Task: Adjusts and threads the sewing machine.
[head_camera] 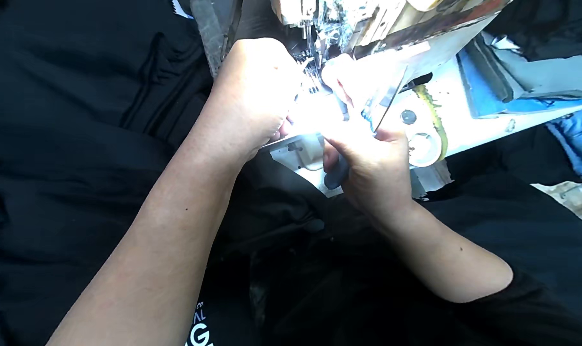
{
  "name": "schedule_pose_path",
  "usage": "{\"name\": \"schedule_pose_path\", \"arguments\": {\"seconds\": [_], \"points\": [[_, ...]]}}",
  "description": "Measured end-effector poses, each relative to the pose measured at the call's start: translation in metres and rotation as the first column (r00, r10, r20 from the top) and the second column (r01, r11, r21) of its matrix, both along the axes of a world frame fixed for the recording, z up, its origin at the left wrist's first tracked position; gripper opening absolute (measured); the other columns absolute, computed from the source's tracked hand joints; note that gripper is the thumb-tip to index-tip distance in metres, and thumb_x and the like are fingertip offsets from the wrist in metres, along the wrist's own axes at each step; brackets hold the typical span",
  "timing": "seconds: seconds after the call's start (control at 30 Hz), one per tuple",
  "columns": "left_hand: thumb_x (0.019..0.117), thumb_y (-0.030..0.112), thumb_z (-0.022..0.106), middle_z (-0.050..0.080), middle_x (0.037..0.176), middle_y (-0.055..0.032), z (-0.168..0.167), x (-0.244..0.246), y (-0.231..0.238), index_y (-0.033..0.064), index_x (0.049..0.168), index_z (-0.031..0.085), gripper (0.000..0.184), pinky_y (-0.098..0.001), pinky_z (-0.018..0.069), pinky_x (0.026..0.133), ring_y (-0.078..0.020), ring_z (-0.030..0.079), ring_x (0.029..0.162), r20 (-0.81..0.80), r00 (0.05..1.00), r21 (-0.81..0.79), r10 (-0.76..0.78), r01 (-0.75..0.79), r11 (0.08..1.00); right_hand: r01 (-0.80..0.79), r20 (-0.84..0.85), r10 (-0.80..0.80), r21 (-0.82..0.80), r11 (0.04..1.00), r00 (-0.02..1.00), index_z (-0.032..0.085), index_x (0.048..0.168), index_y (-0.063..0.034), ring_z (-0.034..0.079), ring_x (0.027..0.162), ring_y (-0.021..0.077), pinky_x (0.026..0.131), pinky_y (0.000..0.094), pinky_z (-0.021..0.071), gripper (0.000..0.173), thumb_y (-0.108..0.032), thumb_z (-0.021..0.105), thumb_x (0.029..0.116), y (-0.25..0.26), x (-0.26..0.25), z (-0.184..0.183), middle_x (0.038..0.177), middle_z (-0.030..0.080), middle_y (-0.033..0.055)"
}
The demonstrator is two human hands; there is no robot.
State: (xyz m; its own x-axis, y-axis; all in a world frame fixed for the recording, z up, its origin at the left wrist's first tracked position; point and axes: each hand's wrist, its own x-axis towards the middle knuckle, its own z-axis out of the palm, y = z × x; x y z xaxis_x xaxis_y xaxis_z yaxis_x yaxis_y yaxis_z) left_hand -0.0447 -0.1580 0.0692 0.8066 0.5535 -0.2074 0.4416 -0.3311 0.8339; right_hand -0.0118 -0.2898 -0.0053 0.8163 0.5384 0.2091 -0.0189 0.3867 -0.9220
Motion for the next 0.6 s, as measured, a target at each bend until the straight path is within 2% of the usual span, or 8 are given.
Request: {"name": "schedule_pose_path", "arguments": {"seconds": [0.07,0.2,0.3,0.4,0.5,0.6], "points": [[0.1034,0.006,0.056,0.055,0.061,0.002,-0.0011,-0.0005,0.0007,0.0066,0.094,0.061,0.011,-0.014,0.0428,0.037,-0.0009,0.05,0.04,0.005,1.0,0.012,-0.01,0.01,1.0,0.007,-0.005,-0.007,-0.008,1.0,1.0,0.052,0.122,-0.0006,0.056,0.057,-0.0021,0.056,0.0142,0.0521,0.035,0.006,0.056,0.0881,0.0003,0.0002,0.0002,0.077,0.061,-0.009],[0.1035,0.008,0.057,0.056,0.061,0.0022,-0.002,-0.0007,0.0013,0.0071,0.094,0.061,0.01,-0.014,0.0426,0.037,-0.0008,0.05,0.04,0.008,1.0,0.033,-0.016,0.016,0.999,-0.002,0.017,0.002,-0.026,1.0,1.0,0.049,0.133,0.0033,0.056,0.058,-0.0024,0.057,0.014,0.0524,0.044,0.005,0.055,0.0894,-0.001,0.0002,0.0005,0.081,0.061,-0.0089],[0.1037,0.008,0.057,0.056,0.061,0.0024,-0.0009,0.0002,0.0011,0.0069,0.094,0.062,0.011,-0.0142,0.0435,0.037,-0.0009,0.05,0.04,-0.008,1.0,0.036,-0.007,0.007,0.999,-0.009,0.006,0.009,-0.005,1.0,1.0,0.05,0.128,0.0006,0.056,0.058,-0.0024,0.056,0.0143,0.0524,0.04,0.007,0.055,0.0887,-0.0006,0.0006,0.0004,0.08,0.061,-0.0091],[0.1041,0.009,0.057,0.056,0.061,0.0021,-0.0002,0.0008,0.0009,0.0069,0.094,0.062,0.012,-0.0142,0.0432,0.037,-0.0009,0.05,0.04,-0.017,1.0,0.023,-0.002,0.002,1.0,-0.012,0.017,0.012,0.011,1.0,1.0,0.049,0.133,0.0043,0.057,0.061,-0.0022,0.058,0.0141,0.053,0.044,0.007,0.054,0.0891,-0.001,0.0008,-0.0002,0.09,0.063,-0.0066],[0.1037,0.008,0.057,0.056,0.061,0.002,-0.0006,0.0005,0.0016,0.0065,0.095,0.062,0.011,-0.0142,0.0426,0.037,-0.0012,0.05,0.04,-0.007,1.0,0.025,-0.008,0.008,1.0,-0.008,0.001,0.008,-0.003,1.0,1.0,0.051,0.127,-0.0003,0.057,0.058,-0.0017,0.056,0.015,0.0529,0.04,0.007,0.055,0.088,-0.0003,0.0004,0.0004,0.078,0.062,-0.0096],[0.1035,0.008,0.057,0.056,0.061,0.0021,-0.0004,0.0013,0.0014,0.0067,0.094,0.062,0.01,-0.0144,0.0433,0.037,-0.0013,0.05,0.04,-0.009,1.0,0.024,-0.003,0.003,1.0,-0.017,0.0,0.017,0.006,1.0,1.0,0.05,0.13,0.0018,0.056,0.058,-0.0014,0.057,0.0148,0.0528,0.042,0.007,0.054,0.0887,-0.0005,0.0006,0.0005,0.078,0.061,-0.0087]]}}
